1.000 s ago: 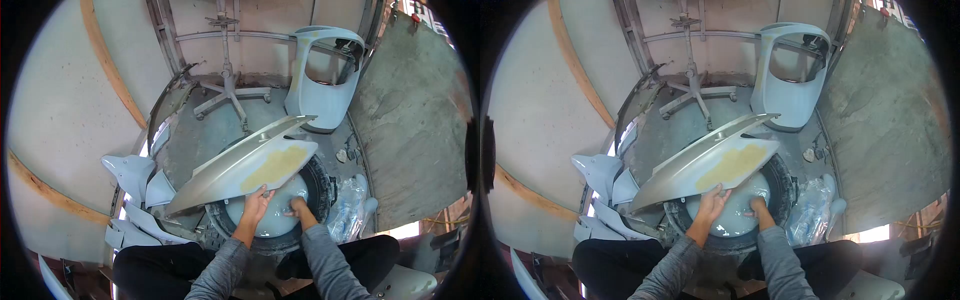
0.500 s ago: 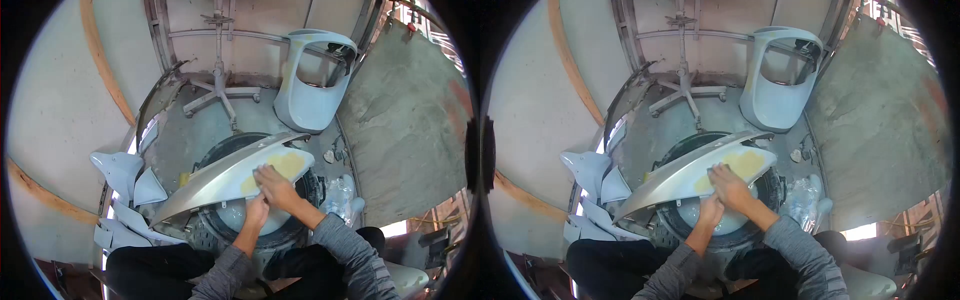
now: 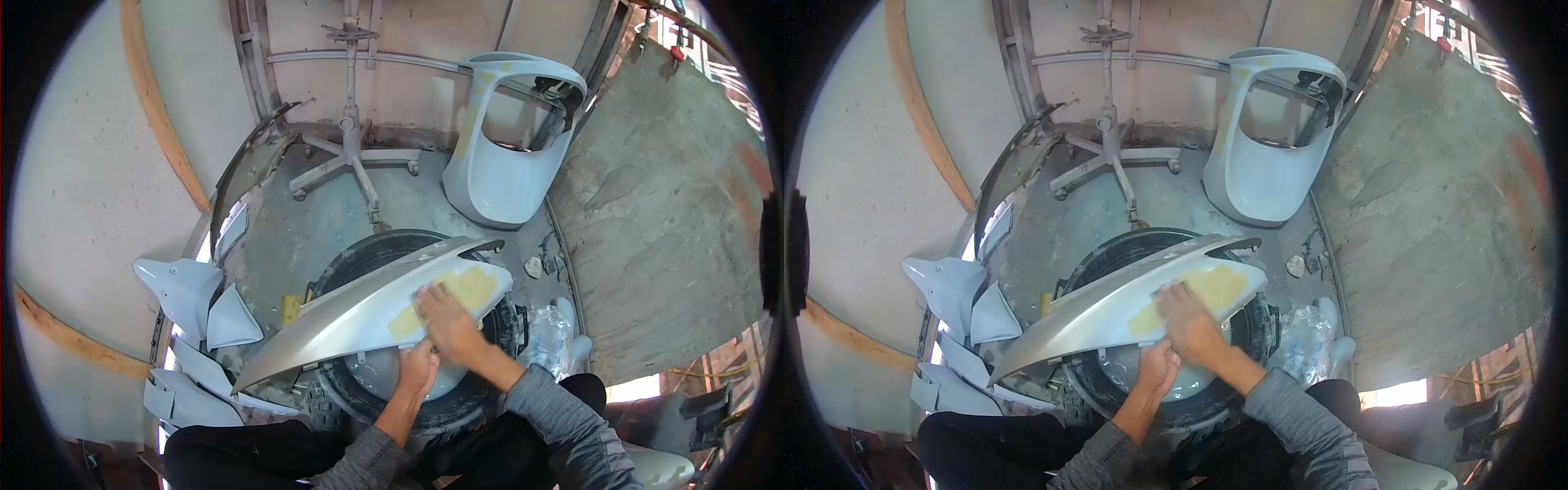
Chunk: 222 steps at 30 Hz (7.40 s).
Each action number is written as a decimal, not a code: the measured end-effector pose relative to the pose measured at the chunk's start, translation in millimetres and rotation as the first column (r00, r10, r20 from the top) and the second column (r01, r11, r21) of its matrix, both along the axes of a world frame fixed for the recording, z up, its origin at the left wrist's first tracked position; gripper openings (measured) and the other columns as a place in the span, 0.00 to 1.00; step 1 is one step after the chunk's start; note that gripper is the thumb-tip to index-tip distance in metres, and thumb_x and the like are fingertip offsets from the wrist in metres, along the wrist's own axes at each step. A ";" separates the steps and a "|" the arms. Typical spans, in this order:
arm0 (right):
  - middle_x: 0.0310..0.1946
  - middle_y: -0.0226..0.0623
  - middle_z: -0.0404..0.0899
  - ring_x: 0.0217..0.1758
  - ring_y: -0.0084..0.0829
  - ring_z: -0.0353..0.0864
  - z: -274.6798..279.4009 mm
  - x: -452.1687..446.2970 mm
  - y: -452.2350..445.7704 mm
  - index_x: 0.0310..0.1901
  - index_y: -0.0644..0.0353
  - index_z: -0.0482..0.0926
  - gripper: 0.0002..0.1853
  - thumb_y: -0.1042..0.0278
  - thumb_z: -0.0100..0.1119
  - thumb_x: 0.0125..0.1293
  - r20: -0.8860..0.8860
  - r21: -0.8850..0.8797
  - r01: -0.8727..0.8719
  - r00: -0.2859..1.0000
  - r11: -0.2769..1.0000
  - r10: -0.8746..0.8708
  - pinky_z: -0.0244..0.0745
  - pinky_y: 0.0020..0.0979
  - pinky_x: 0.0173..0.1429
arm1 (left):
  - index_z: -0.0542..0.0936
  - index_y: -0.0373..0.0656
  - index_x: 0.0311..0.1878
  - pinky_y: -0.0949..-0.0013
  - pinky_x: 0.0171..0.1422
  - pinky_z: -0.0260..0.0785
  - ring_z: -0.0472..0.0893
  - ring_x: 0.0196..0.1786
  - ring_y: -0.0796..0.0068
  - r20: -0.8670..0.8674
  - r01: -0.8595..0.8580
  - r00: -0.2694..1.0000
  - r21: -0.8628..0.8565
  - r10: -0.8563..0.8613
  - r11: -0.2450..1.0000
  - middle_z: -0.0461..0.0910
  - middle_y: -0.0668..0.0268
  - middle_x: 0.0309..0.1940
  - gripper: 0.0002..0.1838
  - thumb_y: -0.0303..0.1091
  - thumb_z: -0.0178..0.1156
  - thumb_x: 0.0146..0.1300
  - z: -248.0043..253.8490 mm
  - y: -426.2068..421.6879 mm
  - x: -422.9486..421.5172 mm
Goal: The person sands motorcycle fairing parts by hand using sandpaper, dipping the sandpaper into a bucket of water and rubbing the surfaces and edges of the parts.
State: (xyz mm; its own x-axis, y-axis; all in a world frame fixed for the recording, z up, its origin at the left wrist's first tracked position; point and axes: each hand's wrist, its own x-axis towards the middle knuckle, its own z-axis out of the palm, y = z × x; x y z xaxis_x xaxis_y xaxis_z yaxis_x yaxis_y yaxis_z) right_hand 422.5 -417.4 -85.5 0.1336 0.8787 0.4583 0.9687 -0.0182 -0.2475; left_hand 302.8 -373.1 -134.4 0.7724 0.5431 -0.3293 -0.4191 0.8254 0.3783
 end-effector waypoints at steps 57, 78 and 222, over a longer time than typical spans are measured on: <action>0.61 0.57 0.78 0.68 0.52 0.76 -18.3 62.4 -4.5 0.57 0.71 0.80 0.20 0.78 0.53 0.64 -0.372 -0.001 0.271 0.893 0.963 -0.252 0.66 0.45 0.76 | 0.72 0.44 0.63 0.48 0.72 0.69 0.77 0.64 0.64 -0.088 -0.002 0.996 -0.147 -0.011 0.989 0.78 0.63 0.59 0.20 0.19 0.54 0.69 -13.6 -27.1 12.1; 0.61 0.60 0.77 0.68 0.53 0.75 -20.5 56.7 -11.6 0.57 0.72 0.79 0.19 0.75 0.50 0.68 -0.331 0.015 0.085 0.941 0.996 -0.075 0.69 0.43 0.73 | 0.69 0.41 0.65 0.53 0.70 0.70 0.75 0.66 0.63 0.017 0.077 0.997 -0.174 -0.076 0.982 0.75 0.62 0.62 0.21 0.21 0.54 0.70 -22.9 -22.6 14.5; 0.62 0.52 0.79 0.69 0.50 0.75 -25.0 62.5 1.4 0.58 0.67 0.81 0.20 0.72 0.54 0.66 -0.216 -0.108 0.409 0.880 0.906 -0.423 0.62 0.52 0.74 | 0.74 0.43 0.59 0.52 0.65 0.69 0.78 0.56 0.67 -0.026 0.101 0.994 -0.137 -0.105 0.985 0.80 0.65 0.54 0.17 0.33 0.50 0.68 -13.3 -25.1 11.6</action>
